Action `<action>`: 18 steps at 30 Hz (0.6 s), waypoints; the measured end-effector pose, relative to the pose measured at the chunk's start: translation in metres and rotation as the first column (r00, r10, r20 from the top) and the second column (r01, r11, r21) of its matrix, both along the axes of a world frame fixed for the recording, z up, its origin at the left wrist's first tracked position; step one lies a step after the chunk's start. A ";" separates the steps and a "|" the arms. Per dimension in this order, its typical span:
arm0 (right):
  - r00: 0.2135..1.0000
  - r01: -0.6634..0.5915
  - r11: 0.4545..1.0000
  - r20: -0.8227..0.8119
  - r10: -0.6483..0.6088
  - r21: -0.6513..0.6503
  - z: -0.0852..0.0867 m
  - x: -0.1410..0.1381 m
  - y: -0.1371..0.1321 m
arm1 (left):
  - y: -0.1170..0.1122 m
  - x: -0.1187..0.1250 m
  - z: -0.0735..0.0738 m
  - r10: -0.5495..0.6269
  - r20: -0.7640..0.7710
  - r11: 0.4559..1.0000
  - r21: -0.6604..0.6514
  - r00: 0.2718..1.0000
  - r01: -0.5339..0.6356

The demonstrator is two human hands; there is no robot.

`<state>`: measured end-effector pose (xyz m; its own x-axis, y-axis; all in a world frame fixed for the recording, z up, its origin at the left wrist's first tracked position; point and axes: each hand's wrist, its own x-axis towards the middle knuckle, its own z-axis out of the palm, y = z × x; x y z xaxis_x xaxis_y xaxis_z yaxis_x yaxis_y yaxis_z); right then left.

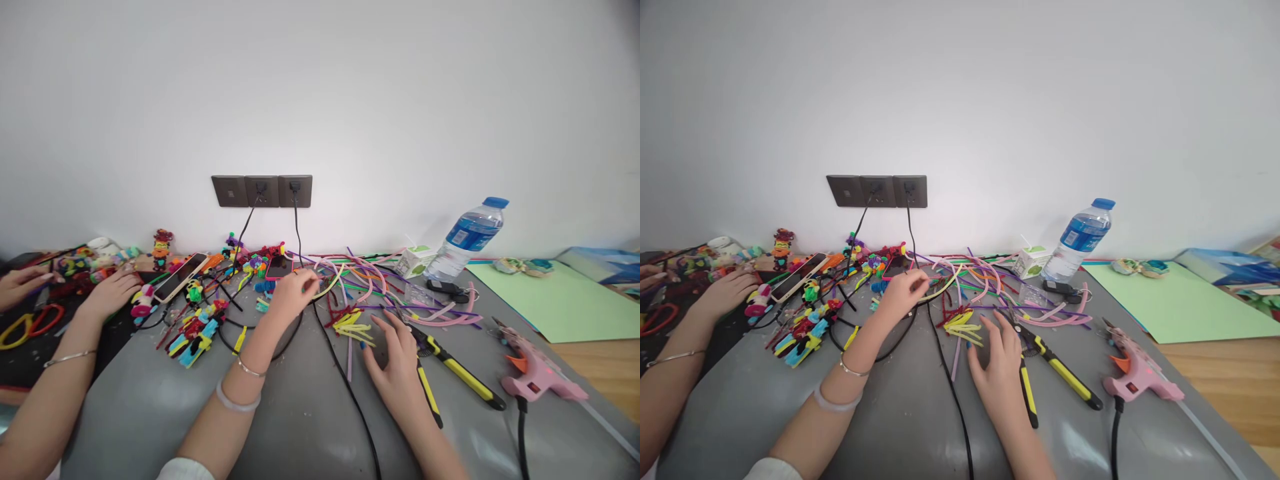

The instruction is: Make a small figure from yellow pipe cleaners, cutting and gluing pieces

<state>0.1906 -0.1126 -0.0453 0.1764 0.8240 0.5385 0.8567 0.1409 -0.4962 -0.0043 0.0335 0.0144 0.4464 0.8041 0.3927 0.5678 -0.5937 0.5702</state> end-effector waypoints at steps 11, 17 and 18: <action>1.000 -0.027 1.000 -0.003 0.027 0.015 -0.004 0.000 0.001 | 0.010 -0.018 -0.007 -0.104 -0.153 0.961 -0.269 0.983 0.059; 1.000 -0.026 0.999 0.000 0.026 0.020 -0.005 0.001 0.000 | 0.006 -0.011 -0.007 -0.070 -0.176 0.976 -0.213 0.982 0.032; 1.000 -0.026 0.999 0.003 0.026 0.023 -0.005 0.002 0.001 | 0.005 -0.010 -0.006 -0.056 -0.166 0.983 -0.181 0.984 0.025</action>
<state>0.1922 -0.1120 -0.0505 0.1533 0.8155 0.5581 0.8539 0.1749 -0.4902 -0.0141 0.0385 0.0084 0.5277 0.8340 0.1609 0.6432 -0.5161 0.5657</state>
